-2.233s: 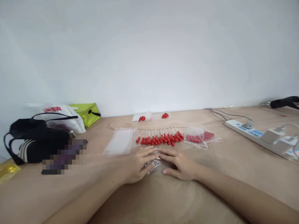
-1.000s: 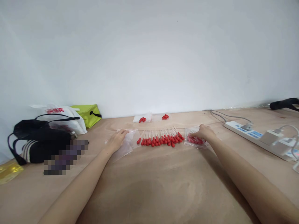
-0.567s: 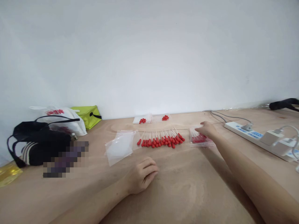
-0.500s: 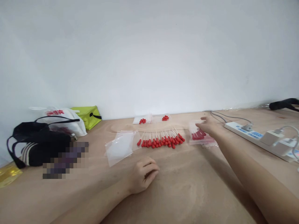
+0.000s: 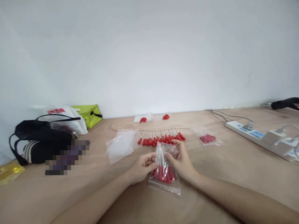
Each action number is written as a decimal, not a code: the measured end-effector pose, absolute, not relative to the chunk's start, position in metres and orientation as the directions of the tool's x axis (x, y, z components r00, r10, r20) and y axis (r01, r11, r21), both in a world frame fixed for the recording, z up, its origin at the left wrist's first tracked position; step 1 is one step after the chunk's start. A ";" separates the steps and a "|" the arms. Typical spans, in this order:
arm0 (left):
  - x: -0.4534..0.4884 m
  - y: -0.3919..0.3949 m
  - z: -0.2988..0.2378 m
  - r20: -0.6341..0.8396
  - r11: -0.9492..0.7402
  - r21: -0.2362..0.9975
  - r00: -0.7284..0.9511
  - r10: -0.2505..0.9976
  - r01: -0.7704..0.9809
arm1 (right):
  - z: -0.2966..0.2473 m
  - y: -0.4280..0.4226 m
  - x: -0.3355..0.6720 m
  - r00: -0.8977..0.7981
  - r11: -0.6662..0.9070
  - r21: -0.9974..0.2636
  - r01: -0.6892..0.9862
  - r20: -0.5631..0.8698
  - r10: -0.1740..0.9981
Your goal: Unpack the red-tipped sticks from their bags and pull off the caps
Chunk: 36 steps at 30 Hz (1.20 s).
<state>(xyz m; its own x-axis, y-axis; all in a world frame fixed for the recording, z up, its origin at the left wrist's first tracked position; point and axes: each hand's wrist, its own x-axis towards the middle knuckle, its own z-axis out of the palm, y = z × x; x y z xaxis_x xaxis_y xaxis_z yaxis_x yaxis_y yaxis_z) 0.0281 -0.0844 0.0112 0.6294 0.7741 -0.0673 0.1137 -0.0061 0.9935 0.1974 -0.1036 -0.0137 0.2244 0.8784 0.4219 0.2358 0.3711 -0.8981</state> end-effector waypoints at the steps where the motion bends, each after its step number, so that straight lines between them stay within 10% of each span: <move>1: 0.027 -0.083 0.015 -0.085 -0.027 0.987 0.661 0.746 0.158 | -0.012 -0.103 0.203 0.199 0.387 -0.860 0.332 0.465 0.862; 5: 0.028 -0.073 0.027 -0.082 -0.245 0.912 0.732 0.677 0.329 | 0.003 -0.098 0.222 -0.124 0.570 -0.554 0.607 0.642 0.757; 10: 0.034 -0.059 0.016 0.041 -0.212 0.944 0.549 0.835 0.252 | 0.004 -0.101 0.222 -0.504 0.706 -0.453 0.545 0.496 0.707; 18: 0.013 -0.079 0.013 -0.054 -0.005 0.963 0.212 0.976 0.269 | -0.007 -0.096 0.226 -0.392 0.552 -0.395 0.735 0.417 0.820; 27: 0.010 -0.087 0.030 -0.324 0.034 0.835 0.441 0.837 0.549 | -0.010 -0.096 0.222 -0.360 0.507 -0.252 0.824 0.458 0.813; 36: 0.011 -0.079 0.027 -0.388 0.385 0.919 0.377 0.841 0.087 | -0.012 -0.091 0.221 -0.143 0.249 -0.141 0.958 0.518 0.843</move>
